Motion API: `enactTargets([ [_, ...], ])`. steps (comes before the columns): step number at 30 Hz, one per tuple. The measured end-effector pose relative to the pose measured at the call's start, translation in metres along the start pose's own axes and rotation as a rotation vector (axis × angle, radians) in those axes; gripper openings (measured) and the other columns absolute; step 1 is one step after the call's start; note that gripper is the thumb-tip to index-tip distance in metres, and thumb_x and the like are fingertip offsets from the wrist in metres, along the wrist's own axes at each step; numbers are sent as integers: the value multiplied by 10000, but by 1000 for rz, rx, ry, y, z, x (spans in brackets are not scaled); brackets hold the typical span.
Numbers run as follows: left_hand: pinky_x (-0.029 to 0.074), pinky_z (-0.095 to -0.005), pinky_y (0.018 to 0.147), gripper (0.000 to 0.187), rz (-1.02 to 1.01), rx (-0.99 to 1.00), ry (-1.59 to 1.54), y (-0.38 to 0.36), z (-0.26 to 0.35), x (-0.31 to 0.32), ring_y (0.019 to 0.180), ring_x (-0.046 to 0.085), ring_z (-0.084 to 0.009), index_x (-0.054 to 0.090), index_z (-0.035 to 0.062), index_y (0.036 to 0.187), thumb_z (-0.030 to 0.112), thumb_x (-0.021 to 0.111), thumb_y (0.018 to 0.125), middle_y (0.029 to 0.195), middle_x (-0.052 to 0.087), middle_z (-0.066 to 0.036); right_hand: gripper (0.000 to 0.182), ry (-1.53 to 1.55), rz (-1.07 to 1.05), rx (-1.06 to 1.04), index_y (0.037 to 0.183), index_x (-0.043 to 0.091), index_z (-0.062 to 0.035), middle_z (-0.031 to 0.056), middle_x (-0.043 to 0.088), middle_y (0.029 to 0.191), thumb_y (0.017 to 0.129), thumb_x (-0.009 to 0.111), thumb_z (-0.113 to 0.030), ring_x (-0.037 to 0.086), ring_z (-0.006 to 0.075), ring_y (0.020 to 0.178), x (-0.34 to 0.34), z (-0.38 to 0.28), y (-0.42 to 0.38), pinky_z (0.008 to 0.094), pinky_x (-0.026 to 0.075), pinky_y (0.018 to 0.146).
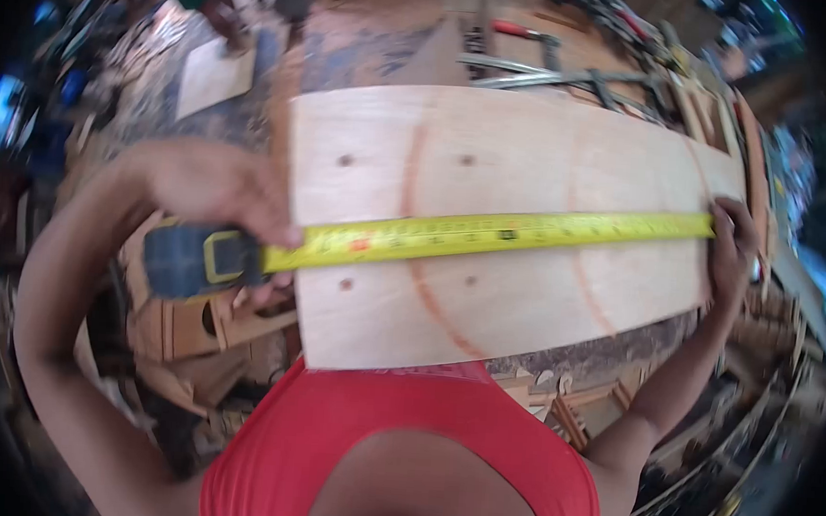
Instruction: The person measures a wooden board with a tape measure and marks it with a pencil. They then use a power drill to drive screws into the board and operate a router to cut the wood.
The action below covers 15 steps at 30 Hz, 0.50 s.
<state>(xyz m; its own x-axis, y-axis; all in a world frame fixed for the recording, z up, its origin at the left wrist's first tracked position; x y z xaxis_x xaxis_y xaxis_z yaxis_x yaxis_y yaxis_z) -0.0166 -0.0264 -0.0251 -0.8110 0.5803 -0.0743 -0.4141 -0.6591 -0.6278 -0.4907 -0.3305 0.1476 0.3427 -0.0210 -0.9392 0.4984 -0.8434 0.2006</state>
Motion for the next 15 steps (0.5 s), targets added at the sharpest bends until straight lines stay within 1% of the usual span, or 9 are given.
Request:
enactTargets([
  [1, 559, -318, 802, 312, -33, 54, 64, 14, 10, -13, 804, 722, -222, 763, -35, 939, 272, 706, 948, 880, 759, -149, 232, -46, 62, 45, 1106, 736, -26, 102, 728, 1032, 935, 654, -160, 662, 196, 1013, -24, -3, -24, 319, 497, 942],
  [2, 551, -331, 759, 311, -176, 125, -147, 9, 4, -13, 757, 709, -220, 755, -65, 917, 241, 706, 946, 857, 757, -154, 201, -75, 153, 65, 1018, 737, 9, 79, 726, 960, 929, 663, -155, 651, 172, 952, -8, -49, -29, 299, 495, 885],
  [3, 545, -332, 780, 276, -194, 138, -141, 45, 1, -8, 792, 710, -230, 748, -85, 933, 188, 708, 937, 876, 759, -160, 224, -168, 173, 3, 1037, 735, 8, 85, 725, 977, 930, 667, -176, 652, 172, 965, -66, -66, -17, 301, 491, 894],
  [5, 548, -317, 817, 235, -247, 43, -403, 32, -16, 5, 816, 718, -227, 749, -100, 953, 127, 698, 925, 891, 759, -173, 218, -158, 52, -38, 1039, 733, 3, 78, 720, 969, 936, 659, -174, 647, 167, 974, -84, -122, -10, 302, 483, 913],
  [6, 541, -319, 826, 242, -332, -167, -538, -22, -43, 1, 818, 714, -215, 756, -98, 963, 134, 704, 918, 898, 761, -174, 215, -22, -46, -3, 1052, 728, 4, 77, 714, 992, 925, 658, -156, 641, 167, 995, -46, -135, -10, 305, 478, 930],
  [7, 541, -318, 825, 244, -208, -656, -551, -185, -27, -20, 817, 713, -215, 757, -96, 968, 137, 707, 915, 897, 761, -175, 218, 491, -222, 125, 1066, 723, 5, 77, 709, 1015, 914, 658, -137, 636, 167, 1015, 96, -140, -55, 308, 473, 946],
  [8, 541, -318, 824, 247, -17, -798, -445, -239, 4, -40, 817, 713, -215, 758, -95, 973, 140, 710, 913, 897, 762, -175, 229, 712, -113, 100, 1083, 716, 6, 80, 704, 1035, 902, 654, -120, 632, 169, 1028, 171, -157, -69, 311, 471, 955],
  [12, 553, -322, 816, 264, 162, -740, -203, -233, 19, -57, 819, 722, -232, 754, -101, 986, 149, 700, 921, 890, 759, -192, 295, 744, 93, -3, 1142, 694, 3, 91, 687, 1094, 861, 640, -67, 622, 177, 1068, 208, -158, -64, 321, 467, 981],
  [15, 611, -376, 740, 267, 137, -604, -216, -163, -2, -44, 808, 742, -291, 710, -154, 1000, 99, 624, 977, 902, 742, -223, 327, 614, 141, -35, 1166, 685, -1, 101, 689, 1086, 854, 628, -80, 628, 186, 1072, 190, -103, -58, 329, 465, 994],
])
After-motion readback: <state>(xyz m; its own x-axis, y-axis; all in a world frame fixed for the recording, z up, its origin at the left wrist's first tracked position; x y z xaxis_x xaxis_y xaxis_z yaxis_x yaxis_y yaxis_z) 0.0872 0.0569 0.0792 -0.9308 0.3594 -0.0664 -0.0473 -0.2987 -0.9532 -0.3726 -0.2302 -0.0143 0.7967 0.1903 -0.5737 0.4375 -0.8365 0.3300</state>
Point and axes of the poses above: each hand's wrist, its own y-axis towards the middle knuckle, its own x-axis out of the palm, z = x × y, the point moved 4 cm from there along y, towards the middle knuckle
